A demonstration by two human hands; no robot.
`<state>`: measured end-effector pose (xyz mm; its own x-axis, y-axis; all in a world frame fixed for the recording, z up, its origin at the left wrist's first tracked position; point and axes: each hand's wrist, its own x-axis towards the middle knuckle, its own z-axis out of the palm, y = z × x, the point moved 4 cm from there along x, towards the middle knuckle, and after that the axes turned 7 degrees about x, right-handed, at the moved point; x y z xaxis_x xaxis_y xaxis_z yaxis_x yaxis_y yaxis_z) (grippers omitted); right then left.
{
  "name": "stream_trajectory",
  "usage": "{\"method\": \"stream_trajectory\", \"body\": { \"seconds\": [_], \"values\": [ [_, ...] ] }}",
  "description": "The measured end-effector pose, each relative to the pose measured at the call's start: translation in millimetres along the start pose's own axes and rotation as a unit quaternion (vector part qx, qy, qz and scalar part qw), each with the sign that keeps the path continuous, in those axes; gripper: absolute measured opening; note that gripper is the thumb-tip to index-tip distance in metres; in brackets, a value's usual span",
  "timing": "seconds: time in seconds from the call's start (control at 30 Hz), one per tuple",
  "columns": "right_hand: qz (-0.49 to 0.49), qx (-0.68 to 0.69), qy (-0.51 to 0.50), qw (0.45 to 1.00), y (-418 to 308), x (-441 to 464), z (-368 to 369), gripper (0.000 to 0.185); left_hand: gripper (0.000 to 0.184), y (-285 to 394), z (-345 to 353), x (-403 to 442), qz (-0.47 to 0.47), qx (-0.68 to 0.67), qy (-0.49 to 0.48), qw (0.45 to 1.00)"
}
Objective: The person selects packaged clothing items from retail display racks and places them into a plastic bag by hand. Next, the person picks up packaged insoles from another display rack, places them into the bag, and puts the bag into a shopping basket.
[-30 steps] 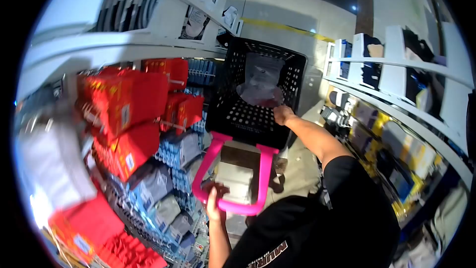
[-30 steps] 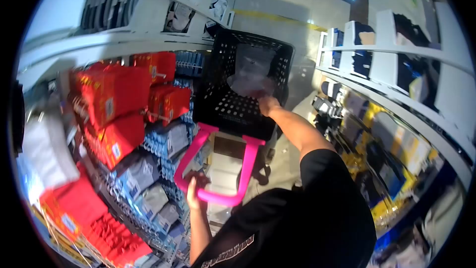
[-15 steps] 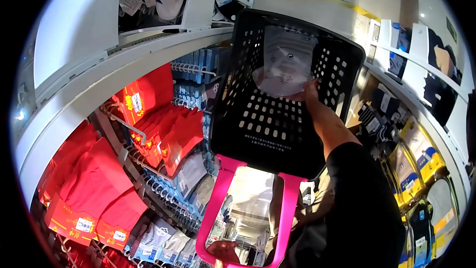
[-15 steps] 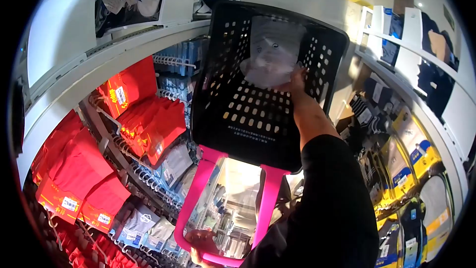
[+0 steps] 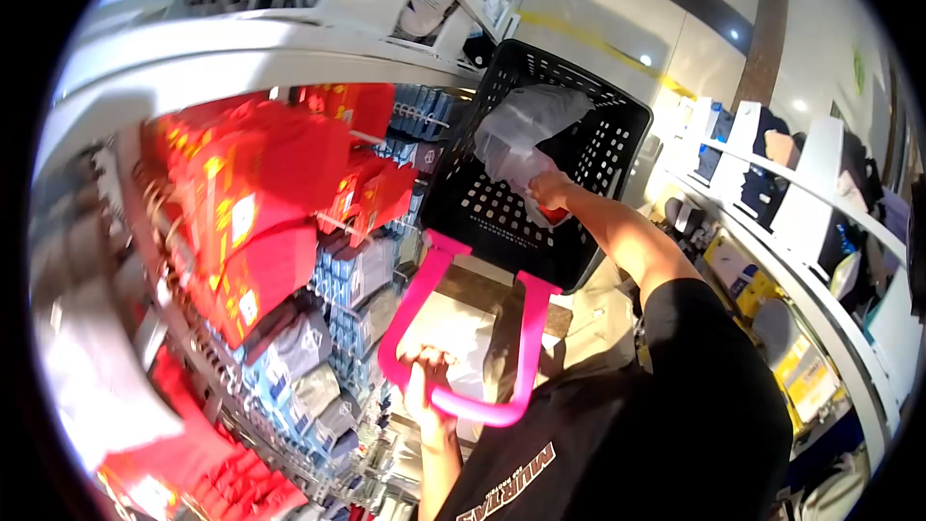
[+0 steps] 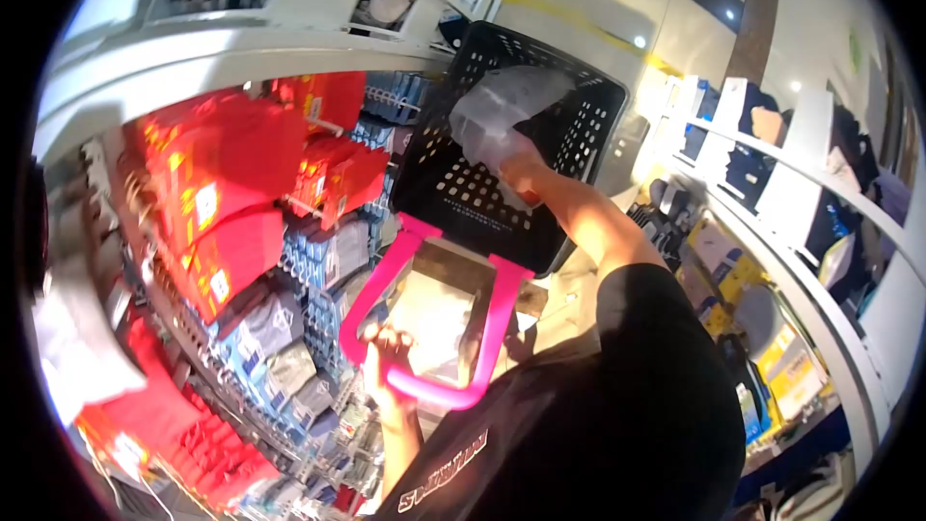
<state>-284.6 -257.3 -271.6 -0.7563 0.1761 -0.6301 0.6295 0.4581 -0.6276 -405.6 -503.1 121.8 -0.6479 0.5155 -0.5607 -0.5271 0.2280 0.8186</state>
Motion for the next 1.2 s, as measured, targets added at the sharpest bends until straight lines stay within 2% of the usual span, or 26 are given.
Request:
{"method": "stream_trajectory", "body": {
  "seconds": [0.07,0.1,0.13,0.17,0.2,0.3,0.33,0.43,0.47,0.57,0.7,0.73,0.77,0.97,1.0,1.1,1.13,1.2],
  "values": [
    [-0.069,-0.026,0.043,0.996,-28,-37,-35,0.033,0.019,7,20,7,0.01,-0.029,-0.001,1.0],
    [-0.051,0.004,0.05,0.997,-36,-53,-48,0.033,0.02,2,20,9,0.021,-0.04,0.032,0.998],
    [-0.031,0.034,0.056,0.997,-44,-71,-61,0.032,0.024,8,35,10,0.023,-0.044,0.001,0.999],
    [-0.011,0.061,0.064,0.996,-49,-91,-75,0.032,0.026,13,43,11,0.014,-0.011,0.032,0.999],
    [-0.072,0.088,0.118,0.986,-60,-118,-95,0.033,0.028,12,45,15,-0.024,0.016,0.002,1.0],
    [-0.025,0.112,0.167,0.979,-75,-179,-136,0.033,0.03,1,50,24,-0.021,0.018,0.014,1.0],
    [0.028,0.168,0.194,0.966,-89,-205,-154,0.03,0.03,2,59,27,-0.02,0.019,0.015,1.0],
    [-0.02,0.32,0.217,0.922,-105,-250,-189,0.022,0.028,10,80,31,-0.022,0.017,0.022,0.999],
    [-0.125,0.333,0.235,0.905,-113,-266,-203,0.022,0.028,9,85,34,-0.014,0.004,0.005,1.0],
    [-0.112,0.464,0.26,0.839,-173,-318,-250,0.025,0.027,12,93,40,-0.015,0.006,-0.023,1.0],
    [-0.151,0.507,0.295,0.795,-202,-355,-286,0.027,0.031,15,99,48,-0.011,0.033,-0.036,0.999],
    [-0.202,0.534,0.311,0.76,-216,-364,-295,0.028,0.032,15,100,47,-0.016,0.034,-0.031,0.999],
    [-0.212,0.536,0.309,0.756,-221,-372,-302,0.031,0.034,14,100,45,-0.024,0.033,-0.025,0.999],
    [-0.343,0.571,0.289,0.687,-259,-414,-348,0.03,0.047,45,87,11,0.119,0.173,0.087,0.974],
    [-0.342,0.57,0.3,0.684,-273,-420,-352,0.03,0.052,41,75,13,0.124,0.227,0.136,0.956],
    [-0.363,0.56,0.313,0.676,-314,-437,-359,0.032,0.059,57,59,-2,0.139,0.253,0.149,0.946],
    [-0.381,0.549,0.309,0.677,-325,-442,-359,0.033,0.052,64,56,-7,0.148,0.243,0.14,0.948],
    [-0.408,0.528,0.303,0.68,-351,-454,-356,0.029,0.044,66,49,-5,0.149,0.24,0.052,0.958]
  ]
}}
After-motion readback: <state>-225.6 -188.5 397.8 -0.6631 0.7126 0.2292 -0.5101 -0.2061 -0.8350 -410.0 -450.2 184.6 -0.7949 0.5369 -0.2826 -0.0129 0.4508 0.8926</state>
